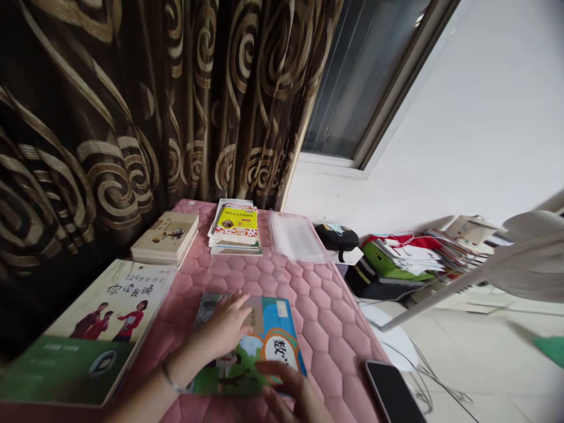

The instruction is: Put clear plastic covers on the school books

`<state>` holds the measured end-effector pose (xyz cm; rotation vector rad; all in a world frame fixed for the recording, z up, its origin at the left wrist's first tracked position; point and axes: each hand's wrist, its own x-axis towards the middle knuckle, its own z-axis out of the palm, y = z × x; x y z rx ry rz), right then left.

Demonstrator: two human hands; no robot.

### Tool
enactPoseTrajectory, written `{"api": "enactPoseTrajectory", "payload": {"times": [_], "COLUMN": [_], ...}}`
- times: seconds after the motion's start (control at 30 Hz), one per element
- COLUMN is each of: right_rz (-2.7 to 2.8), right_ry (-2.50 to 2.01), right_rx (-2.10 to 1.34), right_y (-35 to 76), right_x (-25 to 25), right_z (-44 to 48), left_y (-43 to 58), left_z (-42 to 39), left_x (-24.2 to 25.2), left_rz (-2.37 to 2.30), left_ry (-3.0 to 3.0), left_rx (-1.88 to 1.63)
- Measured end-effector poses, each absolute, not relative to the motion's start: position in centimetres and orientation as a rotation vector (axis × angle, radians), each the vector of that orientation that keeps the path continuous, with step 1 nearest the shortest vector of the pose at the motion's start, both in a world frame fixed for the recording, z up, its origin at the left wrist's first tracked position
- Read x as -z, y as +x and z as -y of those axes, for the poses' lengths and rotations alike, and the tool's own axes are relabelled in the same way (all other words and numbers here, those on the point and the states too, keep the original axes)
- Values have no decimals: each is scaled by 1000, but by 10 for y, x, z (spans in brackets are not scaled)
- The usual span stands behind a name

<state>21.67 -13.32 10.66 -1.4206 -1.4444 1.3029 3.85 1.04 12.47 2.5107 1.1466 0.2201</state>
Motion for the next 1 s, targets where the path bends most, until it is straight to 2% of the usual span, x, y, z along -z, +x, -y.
{"api": "enactPoseTrajectory", "payload": {"times": [0.1, 0.27, 0.83, 1.0], "right_rz": [1849, 2216, 2253, 2278], "right_ry": [-1589, -1737, -1621, -1483], "right_rx": [-956, -936, -806, -729], "right_y": [232, 239, 245, 244], "right_x": [-110, -104, -104, -120], "right_z": [112, 102, 107, 104], "left_y": [15, -13, -25, -32], "left_z": [16, 31, 23, 18], "left_x": [-130, -125, -118, -122], "left_rz": [-1117, -1078, -963, -920], "left_ry": [2406, 2273, 2230, 2162], "left_rx": [-50, 130, 101, -31]}}
